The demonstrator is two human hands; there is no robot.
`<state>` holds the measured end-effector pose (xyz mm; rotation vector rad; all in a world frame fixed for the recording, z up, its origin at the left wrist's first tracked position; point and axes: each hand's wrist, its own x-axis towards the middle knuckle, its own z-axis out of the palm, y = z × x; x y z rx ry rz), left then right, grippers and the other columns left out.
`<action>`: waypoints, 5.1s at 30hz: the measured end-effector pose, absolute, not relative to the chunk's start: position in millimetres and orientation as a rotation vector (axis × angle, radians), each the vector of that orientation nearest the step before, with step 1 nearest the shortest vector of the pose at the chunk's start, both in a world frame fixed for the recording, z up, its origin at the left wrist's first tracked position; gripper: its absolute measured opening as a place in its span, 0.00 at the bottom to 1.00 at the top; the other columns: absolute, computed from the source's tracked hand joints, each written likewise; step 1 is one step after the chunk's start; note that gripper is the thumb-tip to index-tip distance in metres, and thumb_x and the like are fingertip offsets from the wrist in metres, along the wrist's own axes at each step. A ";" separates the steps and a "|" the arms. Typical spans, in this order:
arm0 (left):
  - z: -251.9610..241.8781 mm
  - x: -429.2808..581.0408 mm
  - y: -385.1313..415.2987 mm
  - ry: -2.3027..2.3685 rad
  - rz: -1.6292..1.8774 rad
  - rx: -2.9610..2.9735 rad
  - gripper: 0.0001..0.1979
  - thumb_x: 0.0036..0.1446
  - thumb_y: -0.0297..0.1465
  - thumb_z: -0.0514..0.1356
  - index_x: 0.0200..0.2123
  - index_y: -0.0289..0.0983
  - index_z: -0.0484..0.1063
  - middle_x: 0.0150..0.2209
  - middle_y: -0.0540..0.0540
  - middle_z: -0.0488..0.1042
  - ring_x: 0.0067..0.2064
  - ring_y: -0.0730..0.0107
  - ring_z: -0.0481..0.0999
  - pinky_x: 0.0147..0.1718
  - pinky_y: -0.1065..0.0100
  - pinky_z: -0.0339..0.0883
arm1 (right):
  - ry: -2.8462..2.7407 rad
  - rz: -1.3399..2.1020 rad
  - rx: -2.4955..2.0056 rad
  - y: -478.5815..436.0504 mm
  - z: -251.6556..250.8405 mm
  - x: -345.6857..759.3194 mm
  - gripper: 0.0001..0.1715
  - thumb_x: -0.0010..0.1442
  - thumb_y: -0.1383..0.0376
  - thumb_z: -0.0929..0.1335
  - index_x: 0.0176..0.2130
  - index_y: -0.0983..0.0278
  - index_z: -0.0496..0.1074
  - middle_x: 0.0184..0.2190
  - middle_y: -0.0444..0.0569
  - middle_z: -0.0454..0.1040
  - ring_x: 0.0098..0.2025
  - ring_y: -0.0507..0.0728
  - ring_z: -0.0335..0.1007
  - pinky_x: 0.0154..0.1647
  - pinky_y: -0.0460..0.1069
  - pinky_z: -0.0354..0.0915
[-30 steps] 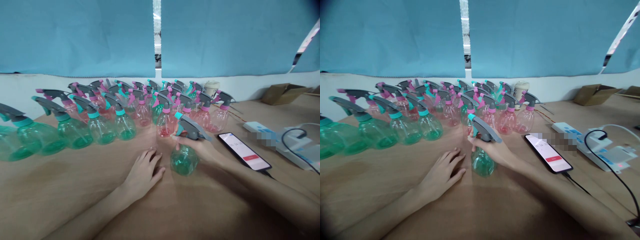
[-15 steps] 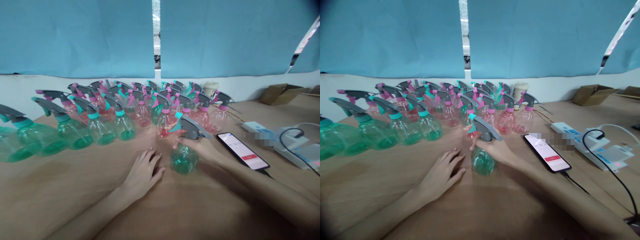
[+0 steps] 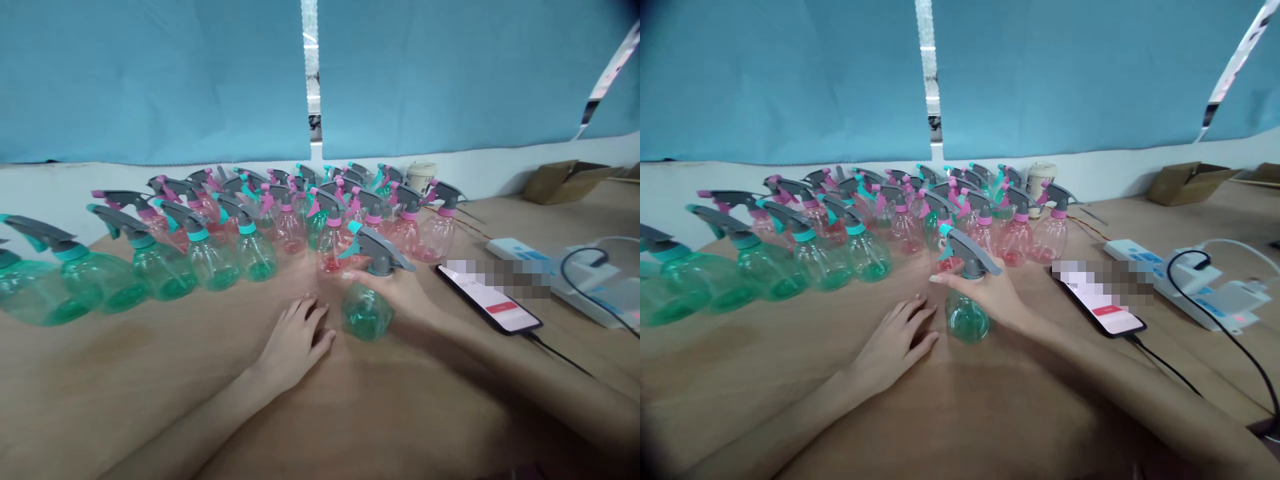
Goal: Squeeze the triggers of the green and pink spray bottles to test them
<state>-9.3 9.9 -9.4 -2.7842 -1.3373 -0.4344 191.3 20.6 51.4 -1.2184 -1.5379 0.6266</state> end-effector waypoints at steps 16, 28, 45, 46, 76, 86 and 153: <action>-10.2 -10.5 10.8 -1.285 -0.521 -2.793 0.19 0.60 0.38 0.51 0.51 0.34 0.63 0.53 0.37 0.62 0.55 0.53 0.59 0.50 0.54 0.57 | -1.964 0.589 -1.373 1.5 55.4 231.1 0.29 0.46 0.50 0.69 0.45 0.61 0.67 0.39 0.51 0.73 0.39 0.60 0.70 0.35 0.54 0.65; -4.8 -17.1 14.9 -1.287 -0.895 -2.661 0.07 0.57 0.29 0.52 0.39 0.38 0.66 0.39 0.44 0.69 0.42 0.60 0.69 0.42 0.60 0.63 | -2.069 0.180 -1.596 13.9 59.0 188.9 0.31 0.49 0.39 0.60 0.36 0.63 0.64 0.33 0.51 0.72 0.36 0.60 0.69 0.31 0.52 0.62; -1.1 -50.9 47.6 -1.308 -1.265 -2.493 0.06 0.57 0.24 0.51 0.37 0.37 0.62 0.38 0.45 0.65 0.39 0.65 0.69 0.36 0.66 0.66 | -2.106 0.205 -1.668 99.3 65.9 113.5 0.39 0.49 0.37 0.58 0.41 0.67 0.62 0.37 0.61 0.73 0.40 0.67 0.71 0.34 0.54 0.63; -0.2 -50.5 47.0 -1.280 -1.247 -2.506 0.06 0.57 0.23 0.50 0.38 0.37 0.62 0.38 0.45 0.65 0.39 0.65 0.69 0.37 0.66 0.66 | -2.101 0.205 -1.669 102.6 65.7 112.7 0.38 0.49 0.38 0.58 0.42 0.68 0.62 0.37 0.61 0.73 0.40 0.67 0.71 0.33 0.54 0.63; 2.7 -48.3 45.0 -1.074 -1.003 -2.689 0.08 0.61 0.27 0.47 0.39 0.37 0.64 0.36 0.45 0.68 0.40 0.65 0.70 0.40 0.64 0.65 | -1.915 0.073 -1.502 70.9 72.6 154.9 0.16 0.56 0.54 0.62 0.38 0.59 0.71 0.37 0.46 0.77 0.40 0.58 0.72 0.39 0.52 0.63; 0.9 -50.2 47.0 -1.238 -1.093 -2.670 0.08 0.62 0.31 0.47 0.43 0.38 0.62 0.36 0.46 0.69 0.38 0.67 0.72 0.39 0.65 0.66 | -1.917 0.110 -1.748 89.9 59.3 196.0 0.33 0.51 0.45 0.62 0.49 0.63 0.67 0.46 0.55 0.73 0.48 0.66 0.67 0.44 0.57 0.62; -5.9 11.2 6.7 -1.466 -0.542 -2.699 0.18 0.58 0.35 0.53 0.50 0.35 0.62 0.51 0.40 0.66 0.53 0.57 0.63 0.50 0.56 0.58 | -1.633 0.771 -0.978 57.5 44.6 214.1 0.16 0.48 0.60 0.69 0.40 0.56 0.68 0.28 0.41 0.74 0.32 0.56 0.71 0.36 0.52 0.66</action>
